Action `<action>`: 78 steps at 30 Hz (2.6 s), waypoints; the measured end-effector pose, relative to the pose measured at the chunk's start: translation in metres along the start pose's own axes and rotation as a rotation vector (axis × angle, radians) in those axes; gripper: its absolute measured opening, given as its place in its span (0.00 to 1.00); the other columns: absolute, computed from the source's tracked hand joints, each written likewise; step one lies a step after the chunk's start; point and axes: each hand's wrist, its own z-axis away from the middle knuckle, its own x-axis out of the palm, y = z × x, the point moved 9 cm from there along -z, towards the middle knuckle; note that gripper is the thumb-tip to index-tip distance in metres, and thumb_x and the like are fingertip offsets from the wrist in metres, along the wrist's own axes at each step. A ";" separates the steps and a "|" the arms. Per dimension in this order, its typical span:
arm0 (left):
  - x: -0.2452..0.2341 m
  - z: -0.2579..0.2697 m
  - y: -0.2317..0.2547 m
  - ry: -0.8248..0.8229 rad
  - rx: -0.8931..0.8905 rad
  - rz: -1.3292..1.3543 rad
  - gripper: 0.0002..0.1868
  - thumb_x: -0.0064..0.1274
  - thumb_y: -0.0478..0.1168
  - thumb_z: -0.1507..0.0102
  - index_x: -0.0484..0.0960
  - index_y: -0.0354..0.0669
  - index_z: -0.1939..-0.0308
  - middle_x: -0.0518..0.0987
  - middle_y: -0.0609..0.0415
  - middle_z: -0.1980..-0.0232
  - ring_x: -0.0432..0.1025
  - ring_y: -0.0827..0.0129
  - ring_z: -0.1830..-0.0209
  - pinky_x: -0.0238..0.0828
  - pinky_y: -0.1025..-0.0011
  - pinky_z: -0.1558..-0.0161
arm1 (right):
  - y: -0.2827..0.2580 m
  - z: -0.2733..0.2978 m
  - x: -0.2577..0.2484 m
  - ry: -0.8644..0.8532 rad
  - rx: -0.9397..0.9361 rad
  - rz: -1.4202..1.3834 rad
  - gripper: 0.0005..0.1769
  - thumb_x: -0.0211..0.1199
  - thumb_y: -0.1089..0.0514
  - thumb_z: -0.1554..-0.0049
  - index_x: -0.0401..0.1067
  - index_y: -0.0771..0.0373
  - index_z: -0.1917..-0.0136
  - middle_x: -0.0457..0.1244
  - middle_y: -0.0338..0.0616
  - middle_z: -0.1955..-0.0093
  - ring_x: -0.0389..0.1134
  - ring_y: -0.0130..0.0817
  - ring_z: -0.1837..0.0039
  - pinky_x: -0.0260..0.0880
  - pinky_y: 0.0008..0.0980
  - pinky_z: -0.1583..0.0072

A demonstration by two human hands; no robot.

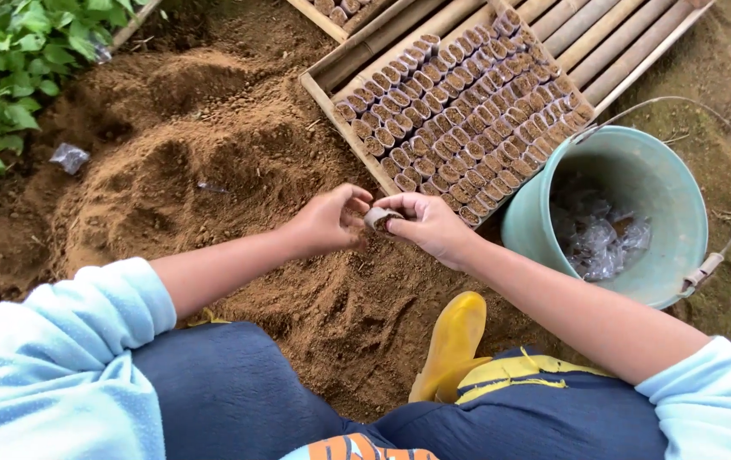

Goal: The person fills small plastic seedling pots with soil from a large pile on the ground. They use their hands to scoop the soil, pack it into the pots, and then place the filled pots into a wooden tray. The person repeats this process for multiple pots.

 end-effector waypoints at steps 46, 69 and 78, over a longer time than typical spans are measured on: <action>0.332 -0.245 0.120 -0.623 0.223 -0.897 0.19 0.47 0.26 0.40 0.80 0.31 0.45 0.83 0.39 0.58 0.81 0.50 0.57 0.83 0.60 0.62 | 0.099 0.165 -0.291 0.189 0.453 0.364 0.18 0.56 0.62 0.41 0.76 0.62 0.39 0.71 0.55 0.42 0.75 0.51 0.42 0.78 0.48 0.44; 0.122 -0.144 0.178 -0.218 0.151 -0.426 0.11 0.67 0.32 0.43 0.79 0.46 0.74 0.83 0.61 0.73 0.73 0.78 0.72 0.70 0.77 0.67 | 0.023 0.138 -0.229 0.145 -0.017 0.601 0.21 0.58 0.60 0.50 0.80 0.50 0.44 0.75 0.29 0.45 0.75 0.25 0.44 0.69 0.28 0.38; -0.029 -0.058 0.102 -0.081 -0.026 -0.608 0.07 0.62 0.38 0.45 0.88 0.54 0.63 0.88 0.58 0.63 0.82 0.58 0.58 0.79 0.60 0.55 | -0.058 0.013 -0.077 -0.128 -0.078 0.657 0.16 0.64 0.58 0.49 0.80 0.50 0.46 0.74 0.45 0.50 0.74 0.46 0.43 0.74 0.46 0.41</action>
